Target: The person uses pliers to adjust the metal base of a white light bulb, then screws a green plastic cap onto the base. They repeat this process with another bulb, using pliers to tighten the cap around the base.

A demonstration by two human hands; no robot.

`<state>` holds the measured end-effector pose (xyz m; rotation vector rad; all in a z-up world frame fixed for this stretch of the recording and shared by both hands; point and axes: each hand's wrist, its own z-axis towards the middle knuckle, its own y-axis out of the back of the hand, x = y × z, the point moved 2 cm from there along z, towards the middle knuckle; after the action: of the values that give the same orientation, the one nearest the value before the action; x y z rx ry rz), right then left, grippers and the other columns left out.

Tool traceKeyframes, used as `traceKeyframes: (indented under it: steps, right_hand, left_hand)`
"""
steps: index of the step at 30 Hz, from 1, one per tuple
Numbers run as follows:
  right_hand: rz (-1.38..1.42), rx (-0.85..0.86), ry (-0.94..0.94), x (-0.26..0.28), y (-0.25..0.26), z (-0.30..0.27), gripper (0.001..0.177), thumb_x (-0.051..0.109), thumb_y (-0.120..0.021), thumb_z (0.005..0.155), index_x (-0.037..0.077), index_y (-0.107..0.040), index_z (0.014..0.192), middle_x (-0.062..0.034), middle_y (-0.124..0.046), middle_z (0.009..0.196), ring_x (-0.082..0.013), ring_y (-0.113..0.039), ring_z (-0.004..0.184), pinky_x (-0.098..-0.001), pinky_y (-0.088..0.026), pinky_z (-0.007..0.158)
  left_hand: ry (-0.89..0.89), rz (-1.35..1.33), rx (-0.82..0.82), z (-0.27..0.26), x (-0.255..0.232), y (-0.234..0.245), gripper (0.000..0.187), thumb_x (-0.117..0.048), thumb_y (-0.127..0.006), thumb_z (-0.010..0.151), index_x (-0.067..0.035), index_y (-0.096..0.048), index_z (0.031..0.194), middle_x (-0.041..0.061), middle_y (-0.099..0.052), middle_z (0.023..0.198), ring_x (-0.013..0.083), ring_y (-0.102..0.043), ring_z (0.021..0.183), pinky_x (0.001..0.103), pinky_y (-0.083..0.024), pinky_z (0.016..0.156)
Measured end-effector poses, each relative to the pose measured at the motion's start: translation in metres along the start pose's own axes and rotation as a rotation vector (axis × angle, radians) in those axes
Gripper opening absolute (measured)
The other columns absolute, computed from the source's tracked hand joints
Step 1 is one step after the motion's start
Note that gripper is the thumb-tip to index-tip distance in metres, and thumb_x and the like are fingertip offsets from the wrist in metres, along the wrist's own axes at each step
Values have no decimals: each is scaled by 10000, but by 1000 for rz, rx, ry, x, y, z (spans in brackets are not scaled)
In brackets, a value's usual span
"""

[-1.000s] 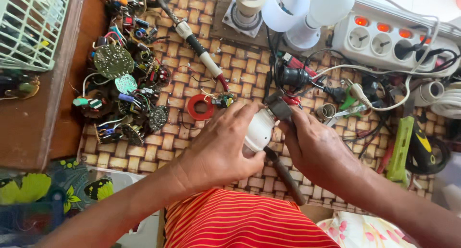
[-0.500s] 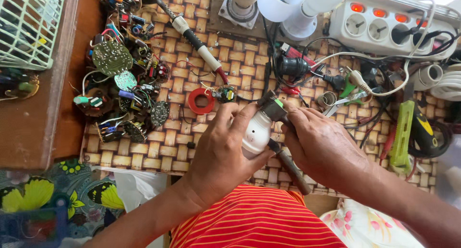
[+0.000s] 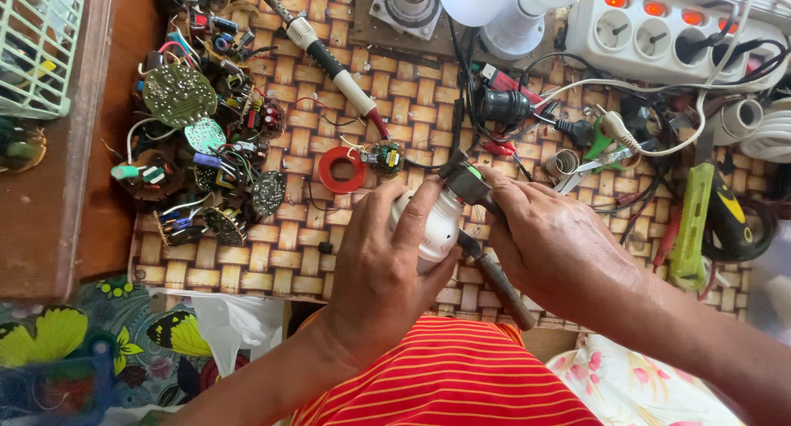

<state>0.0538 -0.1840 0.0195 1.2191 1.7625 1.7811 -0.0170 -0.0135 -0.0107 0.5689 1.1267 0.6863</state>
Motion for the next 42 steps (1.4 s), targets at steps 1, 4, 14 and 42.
traceKeyframes:
  steps: [1, 4, 14, 42]
  right_hand:
    - [1, -4, 8, 1, 0, 0, 474, 157, -497, 931, -10, -465, 1374, -217, -691, 1045, -416, -654, 902, -537, -521, 663]
    - [-17, -1, 8, -1, -3, 0, 492, 162, -492, 928, -28, -464, 1381, -229, -683, 1099, -416, -653, 945, -532, -526, 687]
    - [-49, -3, 2, -3, -10, 0, 541, 160, -512, 908, -30, -449, 1410, -234, -659, 1191, -418, -645, 998, -517, -528, 741]
    - [206, 301, -249, -3, -22, 9, 212, 293, -424, 1009, 90, -447, 1063, -203, -659, 860, -469, -628, 733, -577, -430, 622]
  left_hand:
    - [-17, 48, -18, 0, 0, 0, 622, -283, -782, 884, -23, -496, 1372, 235, -487, 1245, 384, -538, 1092, 485, -487, 941]
    - [-45, 110, -63, 0, 0, 0, 585, -300, -760, 898, -23, -516, 1352, 230, -491, 1236, 376, -542, 1058, 484, -489, 903]
    - [-61, 132, -92, -2, -5, 5, 496, -282, -732, 953, -11, -542, 1322, 229, -484, 1210, 387, -545, 1046, 496, -503, 932]
    - [67, 184, 43, 10, 7, -3, 836, -429, -912, 714, 44, -486, 1256, 229, -589, 1213, 388, -589, 1077, 460, -493, 895]
